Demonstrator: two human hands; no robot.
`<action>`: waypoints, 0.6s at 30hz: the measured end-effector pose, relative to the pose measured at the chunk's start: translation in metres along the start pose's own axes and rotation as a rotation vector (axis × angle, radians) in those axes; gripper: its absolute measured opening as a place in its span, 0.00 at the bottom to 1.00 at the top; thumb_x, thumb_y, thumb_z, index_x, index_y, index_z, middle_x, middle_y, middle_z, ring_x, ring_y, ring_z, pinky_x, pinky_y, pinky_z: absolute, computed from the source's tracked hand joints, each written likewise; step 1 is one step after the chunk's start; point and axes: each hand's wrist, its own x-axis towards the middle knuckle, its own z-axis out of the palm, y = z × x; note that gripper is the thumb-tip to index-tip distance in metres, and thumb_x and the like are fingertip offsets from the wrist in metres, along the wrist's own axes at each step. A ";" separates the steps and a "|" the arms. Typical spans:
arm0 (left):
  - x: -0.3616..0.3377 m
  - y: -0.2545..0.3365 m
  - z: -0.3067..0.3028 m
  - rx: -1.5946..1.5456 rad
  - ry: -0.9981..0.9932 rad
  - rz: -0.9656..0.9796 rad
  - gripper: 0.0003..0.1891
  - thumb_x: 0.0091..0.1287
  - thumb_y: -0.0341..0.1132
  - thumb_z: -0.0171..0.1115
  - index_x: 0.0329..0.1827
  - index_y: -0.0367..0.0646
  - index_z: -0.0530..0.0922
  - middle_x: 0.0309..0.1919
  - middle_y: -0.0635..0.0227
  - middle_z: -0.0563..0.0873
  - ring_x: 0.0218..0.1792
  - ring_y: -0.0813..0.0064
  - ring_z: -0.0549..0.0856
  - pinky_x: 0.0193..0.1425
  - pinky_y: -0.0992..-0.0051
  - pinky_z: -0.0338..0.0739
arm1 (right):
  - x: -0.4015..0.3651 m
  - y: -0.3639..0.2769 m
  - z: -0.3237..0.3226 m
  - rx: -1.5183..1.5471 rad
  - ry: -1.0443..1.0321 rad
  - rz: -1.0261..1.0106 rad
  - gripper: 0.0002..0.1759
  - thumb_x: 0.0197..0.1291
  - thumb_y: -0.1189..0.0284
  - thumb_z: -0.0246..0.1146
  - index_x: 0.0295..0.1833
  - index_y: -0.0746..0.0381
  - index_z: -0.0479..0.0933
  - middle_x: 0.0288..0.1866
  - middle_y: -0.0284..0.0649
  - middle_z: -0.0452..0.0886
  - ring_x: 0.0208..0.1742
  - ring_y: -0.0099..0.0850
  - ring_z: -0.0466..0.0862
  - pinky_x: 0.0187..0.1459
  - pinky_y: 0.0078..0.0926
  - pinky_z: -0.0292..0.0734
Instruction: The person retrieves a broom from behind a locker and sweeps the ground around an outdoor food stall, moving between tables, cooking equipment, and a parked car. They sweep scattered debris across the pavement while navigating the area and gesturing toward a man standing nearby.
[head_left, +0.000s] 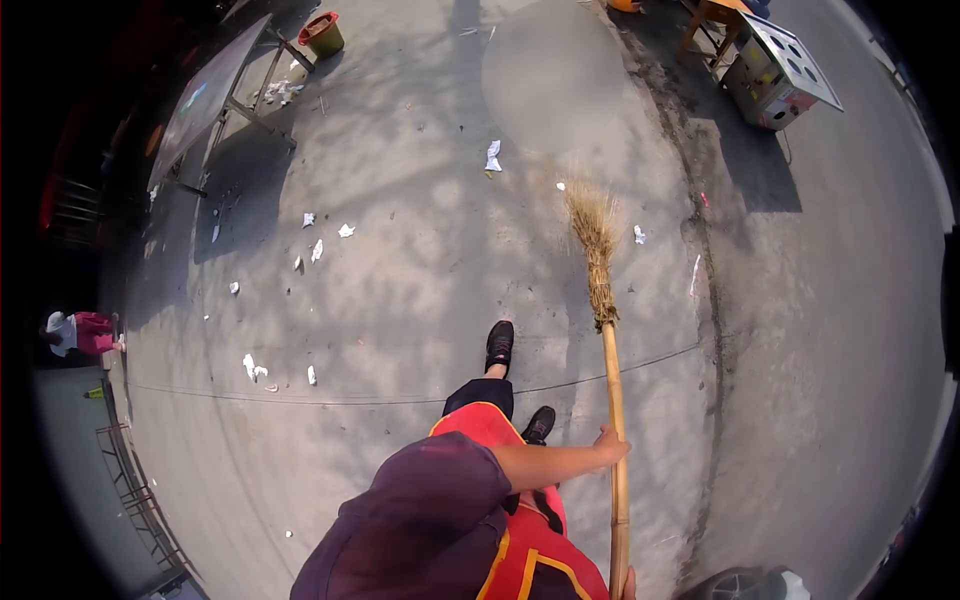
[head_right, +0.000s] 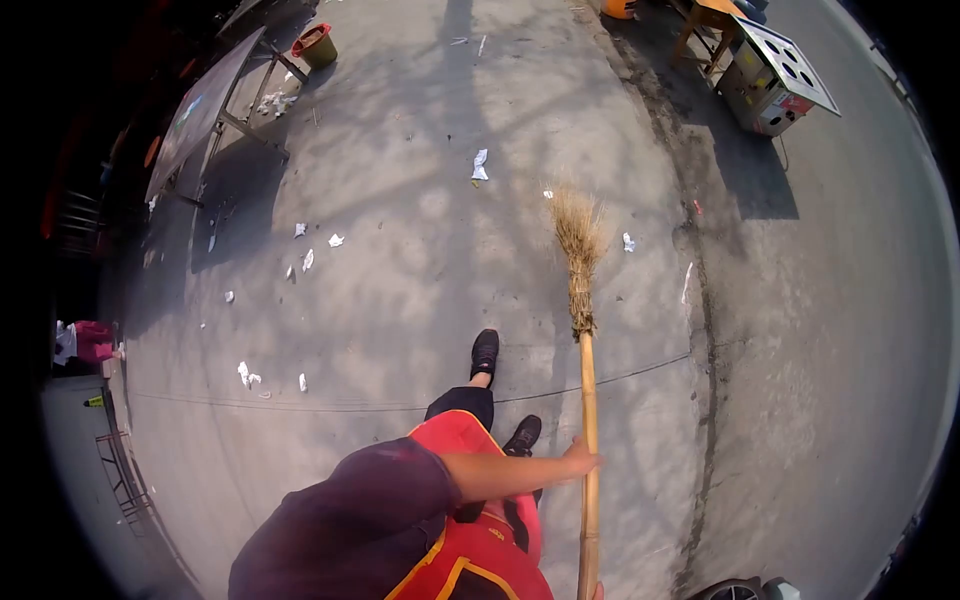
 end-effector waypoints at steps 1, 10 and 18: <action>0.015 0.021 -0.001 0.037 -0.056 0.005 0.31 0.49 0.34 0.57 0.49 0.29 0.49 0.36 0.50 0.74 0.39 0.60 0.77 0.42 0.68 0.72 | -0.015 -0.032 0.006 0.106 0.009 0.171 0.22 0.53 0.72 0.50 0.55 0.64 0.62 0.28 0.48 0.74 0.29 0.36 0.74 0.30 0.29 0.69; 0.090 0.127 -0.166 -0.269 -0.058 -0.044 0.33 0.48 0.32 0.58 0.50 0.28 0.48 0.33 0.54 0.73 0.35 0.64 0.77 0.34 0.69 0.74 | 0.015 -0.318 0.022 -0.204 -0.096 -0.210 0.25 0.51 0.72 0.51 0.58 0.63 0.60 0.29 0.51 0.74 0.29 0.38 0.74 0.30 0.32 0.68; 0.044 0.092 -0.407 -0.862 0.345 0.003 0.26 0.47 0.29 0.57 0.46 0.32 0.56 0.36 0.56 0.71 0.32 0.65 0.77 0.29 0.68 0.75 | 0.043 -0.459 0.059 -0.685 -0.246 -0.799 0.27 0.50 0.71 0.52 0.58 0.61 0.58 0.34 0.53 0.74 0.35 0.40 0.75 0.36 0.35 0.68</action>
